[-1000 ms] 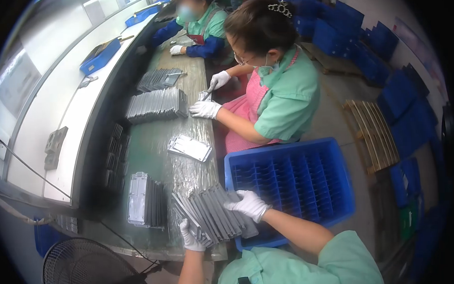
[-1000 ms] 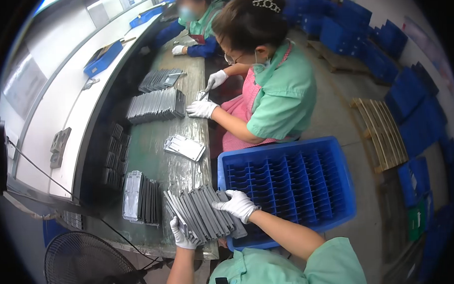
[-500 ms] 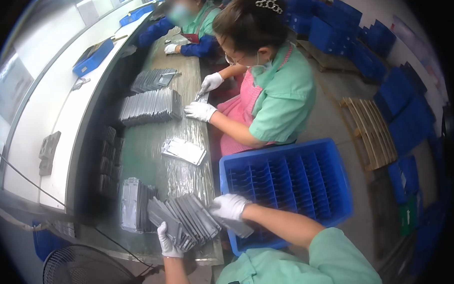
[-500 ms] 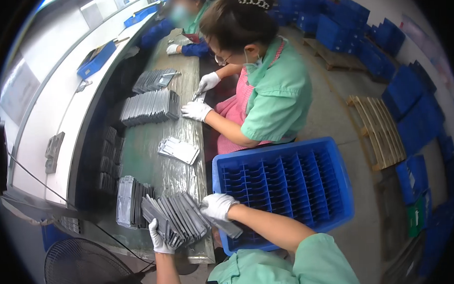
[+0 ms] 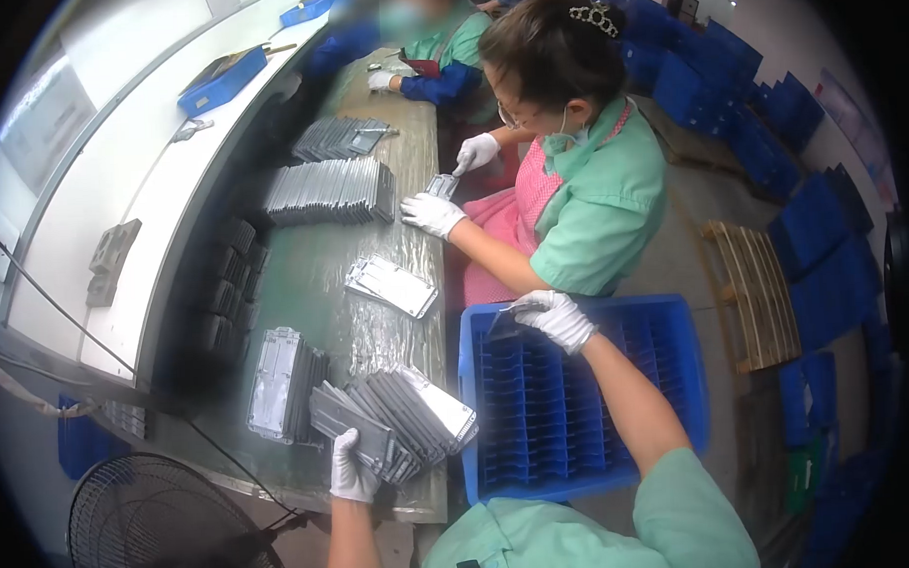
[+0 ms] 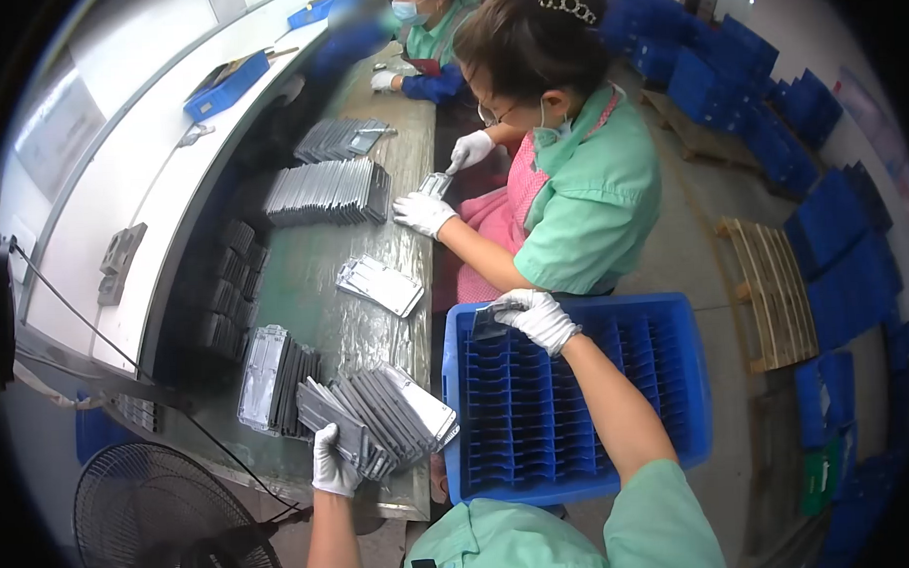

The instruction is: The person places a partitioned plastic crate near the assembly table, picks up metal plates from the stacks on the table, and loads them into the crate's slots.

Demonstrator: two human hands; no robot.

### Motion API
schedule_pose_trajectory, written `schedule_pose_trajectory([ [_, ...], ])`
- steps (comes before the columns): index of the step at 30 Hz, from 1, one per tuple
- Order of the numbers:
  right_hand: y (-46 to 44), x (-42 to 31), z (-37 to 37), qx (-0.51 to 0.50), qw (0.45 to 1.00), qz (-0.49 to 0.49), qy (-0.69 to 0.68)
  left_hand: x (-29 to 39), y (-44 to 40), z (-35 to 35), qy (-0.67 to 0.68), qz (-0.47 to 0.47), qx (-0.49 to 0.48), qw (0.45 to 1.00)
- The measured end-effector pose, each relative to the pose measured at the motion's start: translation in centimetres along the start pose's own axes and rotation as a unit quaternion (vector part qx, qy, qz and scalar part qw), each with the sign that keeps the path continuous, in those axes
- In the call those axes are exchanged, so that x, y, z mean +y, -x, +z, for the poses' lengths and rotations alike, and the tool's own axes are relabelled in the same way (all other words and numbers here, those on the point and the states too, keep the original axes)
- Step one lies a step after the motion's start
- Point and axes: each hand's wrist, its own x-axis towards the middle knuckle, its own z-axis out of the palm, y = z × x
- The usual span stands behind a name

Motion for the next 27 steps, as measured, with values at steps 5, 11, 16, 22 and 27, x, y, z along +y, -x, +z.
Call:
schedule_pose_trajectory([
  [5,0.6,1.2,0.6,0.02,0.969,-0.062,0.24,-0.1,-0.5,-1.0,0.0,0.004,0.022,1.0],
  [11,4.1,-3.1,9.7,0.15,0.883,-0.186,0.403,-0.1,0.1,0.1,-0.002,0.006,0.017,1.0],
  [16,2.7,-2.3,17.0,-0.113,0.923,0.144,0.339,0.0,-0.1,-0.1,-0.015,0.004,0.015,1.0],
  [22,2.9,0.8,16.6,-0.117,0.947,0.129,0.269,-0.1,0.0,-0.5,-0.008,-0.005,0.002,1.0],
  [27,4.5,-2.9,11.0,-0.083,0.932,0.11,0.335,-0.6,0.1,0.3,-0.079,-0.002,0.057,0.995],
])
